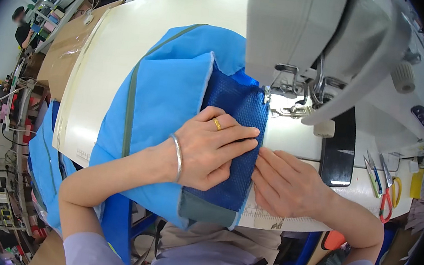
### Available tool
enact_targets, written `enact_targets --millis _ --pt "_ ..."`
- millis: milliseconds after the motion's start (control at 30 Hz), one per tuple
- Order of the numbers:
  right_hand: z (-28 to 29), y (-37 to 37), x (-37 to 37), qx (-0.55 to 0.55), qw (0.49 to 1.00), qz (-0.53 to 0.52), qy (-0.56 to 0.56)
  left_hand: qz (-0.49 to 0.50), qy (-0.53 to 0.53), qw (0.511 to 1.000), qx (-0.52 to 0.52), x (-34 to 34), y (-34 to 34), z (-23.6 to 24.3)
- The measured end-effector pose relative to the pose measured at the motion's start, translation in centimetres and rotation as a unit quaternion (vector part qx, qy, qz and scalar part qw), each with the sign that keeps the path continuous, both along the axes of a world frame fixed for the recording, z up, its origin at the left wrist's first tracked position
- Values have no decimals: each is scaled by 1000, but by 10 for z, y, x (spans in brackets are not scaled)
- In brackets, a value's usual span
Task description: The person uses a sewing machine to stitch a blue fabric bag with a dark green trim. They repeatedly align the fabric edges, guide the material through the machine, and adjust the bag's position to sew different sections. The person also briefly adjusts their head-mounted camera strap during the process.
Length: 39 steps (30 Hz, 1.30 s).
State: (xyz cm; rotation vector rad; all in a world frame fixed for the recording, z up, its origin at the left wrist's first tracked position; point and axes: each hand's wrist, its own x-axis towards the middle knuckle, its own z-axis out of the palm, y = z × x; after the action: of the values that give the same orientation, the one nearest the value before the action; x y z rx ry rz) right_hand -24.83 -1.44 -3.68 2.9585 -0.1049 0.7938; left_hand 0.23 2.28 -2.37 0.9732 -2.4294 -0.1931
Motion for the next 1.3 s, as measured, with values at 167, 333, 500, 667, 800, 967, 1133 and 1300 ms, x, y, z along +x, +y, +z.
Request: enact_targets --millis 167,333,500,667,800,967,1133,1300 --pt "1 -4 0 2 1000 -7 10 -7 10 1000 -18 1 -8 -4" --pt "-2 -11 3 23 999 -39 3 -9 -12 999 -28 5 -25 -7" --pt "6 -14 5 58 994 -89 36 -10 -29 999 -40 9 -45 -4" --pt "2 -16 4 74 992 -97 30 -27 -38 998 -45 13 -53 -5" --pt "-2 -11 3 27 997 -71 6 -43 -34 997 -46 17 -57 -8" --pt "-5 -6 -1 6 1000 -23 -16 -21 -59 997 -39 13 -50 0" --pt "-5 -2 -6 -16 1000 -7 -15 48 -87 995 15 -17 12 20" --pt "-6 -2 -4 -31 999 22 -28 91 -49 995 -5 -26 33 2"
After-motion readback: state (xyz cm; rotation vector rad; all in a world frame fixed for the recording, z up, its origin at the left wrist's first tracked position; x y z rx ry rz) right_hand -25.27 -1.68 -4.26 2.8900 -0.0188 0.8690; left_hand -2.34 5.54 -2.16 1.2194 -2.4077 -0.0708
